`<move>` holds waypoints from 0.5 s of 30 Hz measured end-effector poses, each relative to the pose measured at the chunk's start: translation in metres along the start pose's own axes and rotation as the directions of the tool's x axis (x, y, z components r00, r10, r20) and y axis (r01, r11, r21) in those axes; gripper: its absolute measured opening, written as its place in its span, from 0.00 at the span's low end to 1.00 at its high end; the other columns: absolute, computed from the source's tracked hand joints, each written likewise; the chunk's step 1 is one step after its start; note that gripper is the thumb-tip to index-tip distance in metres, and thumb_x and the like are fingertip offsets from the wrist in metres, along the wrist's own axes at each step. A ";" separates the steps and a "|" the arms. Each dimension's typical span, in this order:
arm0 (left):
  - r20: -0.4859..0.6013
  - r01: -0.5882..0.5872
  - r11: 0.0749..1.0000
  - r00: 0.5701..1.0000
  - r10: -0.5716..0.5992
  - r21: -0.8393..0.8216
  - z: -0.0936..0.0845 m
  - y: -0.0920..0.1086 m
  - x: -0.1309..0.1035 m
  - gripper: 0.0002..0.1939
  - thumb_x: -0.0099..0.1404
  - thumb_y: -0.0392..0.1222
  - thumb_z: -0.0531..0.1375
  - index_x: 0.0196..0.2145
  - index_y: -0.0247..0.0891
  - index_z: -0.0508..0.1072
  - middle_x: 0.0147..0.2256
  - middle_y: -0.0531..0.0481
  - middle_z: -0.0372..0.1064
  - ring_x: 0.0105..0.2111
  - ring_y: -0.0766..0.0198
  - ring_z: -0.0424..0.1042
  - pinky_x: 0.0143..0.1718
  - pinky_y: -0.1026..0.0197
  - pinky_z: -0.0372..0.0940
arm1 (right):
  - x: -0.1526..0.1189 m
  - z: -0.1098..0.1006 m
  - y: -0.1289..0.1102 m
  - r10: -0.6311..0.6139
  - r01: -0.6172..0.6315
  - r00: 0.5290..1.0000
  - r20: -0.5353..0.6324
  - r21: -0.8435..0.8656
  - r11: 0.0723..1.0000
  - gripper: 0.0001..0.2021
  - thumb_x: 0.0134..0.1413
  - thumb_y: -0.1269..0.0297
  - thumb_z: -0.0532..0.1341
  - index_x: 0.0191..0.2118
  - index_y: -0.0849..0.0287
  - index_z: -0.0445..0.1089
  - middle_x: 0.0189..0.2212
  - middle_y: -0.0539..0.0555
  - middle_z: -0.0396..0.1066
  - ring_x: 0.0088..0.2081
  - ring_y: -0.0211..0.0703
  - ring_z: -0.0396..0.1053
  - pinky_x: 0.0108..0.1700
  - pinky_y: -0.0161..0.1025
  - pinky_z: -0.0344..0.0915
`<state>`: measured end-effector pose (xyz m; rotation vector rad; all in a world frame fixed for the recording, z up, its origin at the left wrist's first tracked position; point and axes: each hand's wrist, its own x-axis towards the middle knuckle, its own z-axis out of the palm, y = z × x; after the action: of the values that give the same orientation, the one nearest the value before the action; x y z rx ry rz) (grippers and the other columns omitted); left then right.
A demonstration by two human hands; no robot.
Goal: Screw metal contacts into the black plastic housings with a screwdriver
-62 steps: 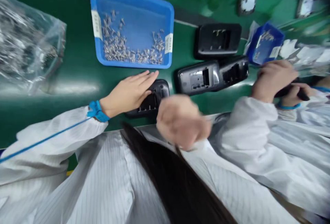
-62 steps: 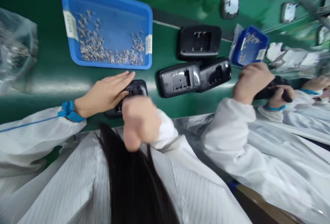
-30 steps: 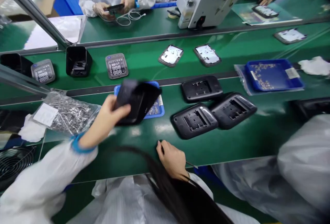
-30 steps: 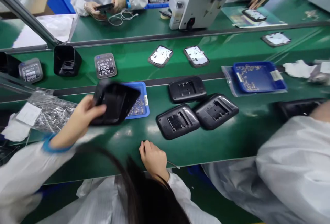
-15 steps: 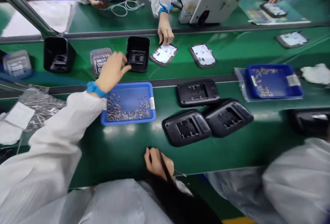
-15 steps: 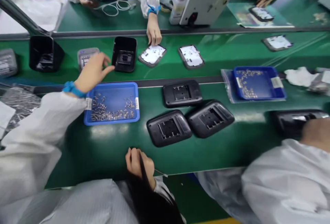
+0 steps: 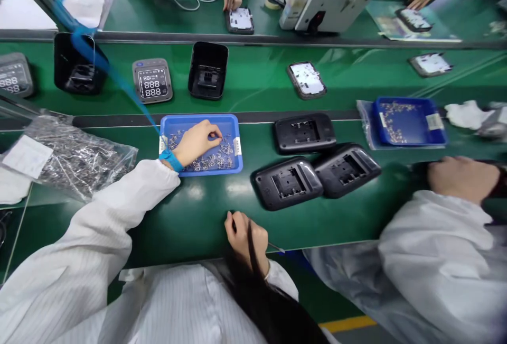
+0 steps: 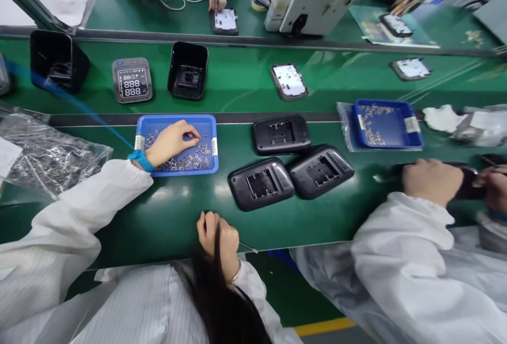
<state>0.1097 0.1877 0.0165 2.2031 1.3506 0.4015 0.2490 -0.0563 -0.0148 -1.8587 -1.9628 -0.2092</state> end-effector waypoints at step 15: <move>0.016 -0.330 0.926 0.941 0.338 -0.183 0.015 0.035 -0.162 0.03 0.68 0.36 0.58 0.35 0.38 0.71 0.33 0.52 0.70 0.34 0.65 0.70 0.38 0.61 0.62 | 0.030 -0.048 0.054 0.155 -0.137 0.986 0.063 -0.229 0.964 0.13 0.61 0.69 0.54 0.46 0.64 0.73 0.42 0.56 0.73 0.24 0.30 0.66 0.19 0.33 0.49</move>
<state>0.0688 0.0272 0.0268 2.2753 0.8737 0.5661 0.3115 -0.0429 0.0304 -2.1783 -1.9098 -0.3274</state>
